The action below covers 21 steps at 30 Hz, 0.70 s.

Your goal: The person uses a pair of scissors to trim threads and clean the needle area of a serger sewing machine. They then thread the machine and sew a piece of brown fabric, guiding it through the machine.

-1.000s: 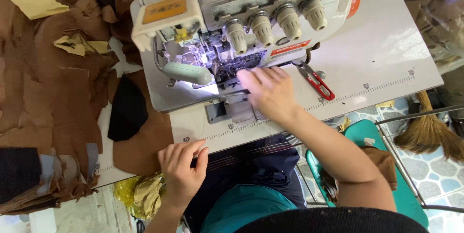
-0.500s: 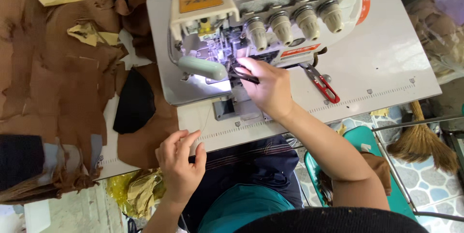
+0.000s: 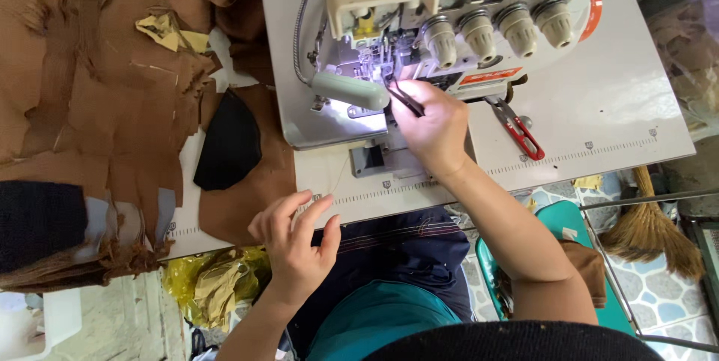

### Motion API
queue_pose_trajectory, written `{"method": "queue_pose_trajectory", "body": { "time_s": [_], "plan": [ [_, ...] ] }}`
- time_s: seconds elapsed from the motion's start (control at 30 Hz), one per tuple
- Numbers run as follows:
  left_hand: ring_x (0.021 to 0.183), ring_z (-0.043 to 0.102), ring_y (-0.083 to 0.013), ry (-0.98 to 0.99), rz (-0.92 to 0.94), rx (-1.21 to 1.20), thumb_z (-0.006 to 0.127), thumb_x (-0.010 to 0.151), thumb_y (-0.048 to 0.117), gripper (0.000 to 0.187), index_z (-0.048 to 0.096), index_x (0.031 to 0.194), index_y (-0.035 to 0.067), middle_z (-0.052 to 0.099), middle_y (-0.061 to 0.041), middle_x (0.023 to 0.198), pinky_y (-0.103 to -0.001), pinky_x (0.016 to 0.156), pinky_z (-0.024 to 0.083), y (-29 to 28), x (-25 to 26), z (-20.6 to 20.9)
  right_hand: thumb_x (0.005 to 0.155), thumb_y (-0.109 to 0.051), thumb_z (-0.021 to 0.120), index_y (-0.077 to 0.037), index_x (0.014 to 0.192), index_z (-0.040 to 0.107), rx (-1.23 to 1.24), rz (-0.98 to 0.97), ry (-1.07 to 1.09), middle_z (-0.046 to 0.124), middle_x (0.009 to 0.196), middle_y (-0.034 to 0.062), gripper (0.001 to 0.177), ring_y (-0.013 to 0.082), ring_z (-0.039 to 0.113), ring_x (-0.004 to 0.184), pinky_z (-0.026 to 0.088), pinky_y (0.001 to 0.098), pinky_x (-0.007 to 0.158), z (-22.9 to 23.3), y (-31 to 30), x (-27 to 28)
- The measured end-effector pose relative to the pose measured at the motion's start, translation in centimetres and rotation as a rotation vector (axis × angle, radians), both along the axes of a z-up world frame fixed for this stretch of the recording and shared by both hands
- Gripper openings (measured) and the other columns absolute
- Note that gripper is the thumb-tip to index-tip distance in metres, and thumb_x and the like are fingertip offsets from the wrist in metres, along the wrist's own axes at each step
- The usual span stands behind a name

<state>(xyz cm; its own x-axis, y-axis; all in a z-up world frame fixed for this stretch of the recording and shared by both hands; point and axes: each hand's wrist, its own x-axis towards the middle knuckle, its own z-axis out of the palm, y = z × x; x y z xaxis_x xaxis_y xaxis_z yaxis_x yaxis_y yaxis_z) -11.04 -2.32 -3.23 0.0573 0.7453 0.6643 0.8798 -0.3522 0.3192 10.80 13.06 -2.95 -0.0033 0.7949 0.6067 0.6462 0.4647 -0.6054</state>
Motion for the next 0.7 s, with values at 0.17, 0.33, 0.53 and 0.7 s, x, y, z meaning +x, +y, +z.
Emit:
{"method": "queue_pose_trajectory", "body": {
  "time_s": [0.17,0.33,0.53,0.7],
  "plan": [
    [0.103,0.06,-0.0231,0.029,-0.09,0.055,0.068,0.097,0.028,0.014,0.075,0.107,0.021,0.063,-0.003,0.116,-0.041,0.093,0.035,1.3,0.4,1.3,0.095,-0.015,0.072,-0.01,0.094,0.073,-0.068,-0.011,-0.014,0.066,0.074,-0.0017,0.005,0.0118,0.056,0.064,0.046,0.0295,0.06,0.7,-1.0,1.2],
    [0.101,0.058,-0.0269,-0.067,-0.307,0.106,0.072,0.092,0.021,0.023,0.074,0.114,0.017,0.062,-0.007,0.117,-0.041,0.088,0.042,3.1,2.5,0.6,0.087,-0.016,0.079,-0.015,0.081,0.075,-0.179,0.011,0.181,0.059,0.054,0.0067,0.007,0.0253,0.06,0.053,0.051,0.034,0.057,-0.8,-0.7,2.6],
    [0.059,0.062,-0.025,-0.518,-0.632,-0.257,0.065,0.095,0.006,0.051,0.053,0.144,-0.002,0.067,-0.016,0.084,-0.035,0.054,0.053,5.1,6.6,0.4,0.082,-0.023,0.076,-0.018,0.079,0.075,-0.513,0.119,0.364,0.053,0.051,-0.005,0.006,0.0049,0.047,0.051,0.041,0.0204,0.052,3.5,-1.6,2.7],
    [0.049,0.06,-0.0283,-0.547,-0.638,-0.287,0.061,0.098,0.007,0.056,0.043,0.149,-0.007,0.066,-0.021,0.074,-0.039,0.045,0.051,6.3,8.7,1.2,0.082,-0.02,0.077,-0.013,0.084,0.077,-0.551,0.145,0.38,0.053,0.053,-0.0021,0.007,0.006,0.045,0.055,0.038,0.0205,0.053,3.7,-1.9,3.0]
  ]
}}
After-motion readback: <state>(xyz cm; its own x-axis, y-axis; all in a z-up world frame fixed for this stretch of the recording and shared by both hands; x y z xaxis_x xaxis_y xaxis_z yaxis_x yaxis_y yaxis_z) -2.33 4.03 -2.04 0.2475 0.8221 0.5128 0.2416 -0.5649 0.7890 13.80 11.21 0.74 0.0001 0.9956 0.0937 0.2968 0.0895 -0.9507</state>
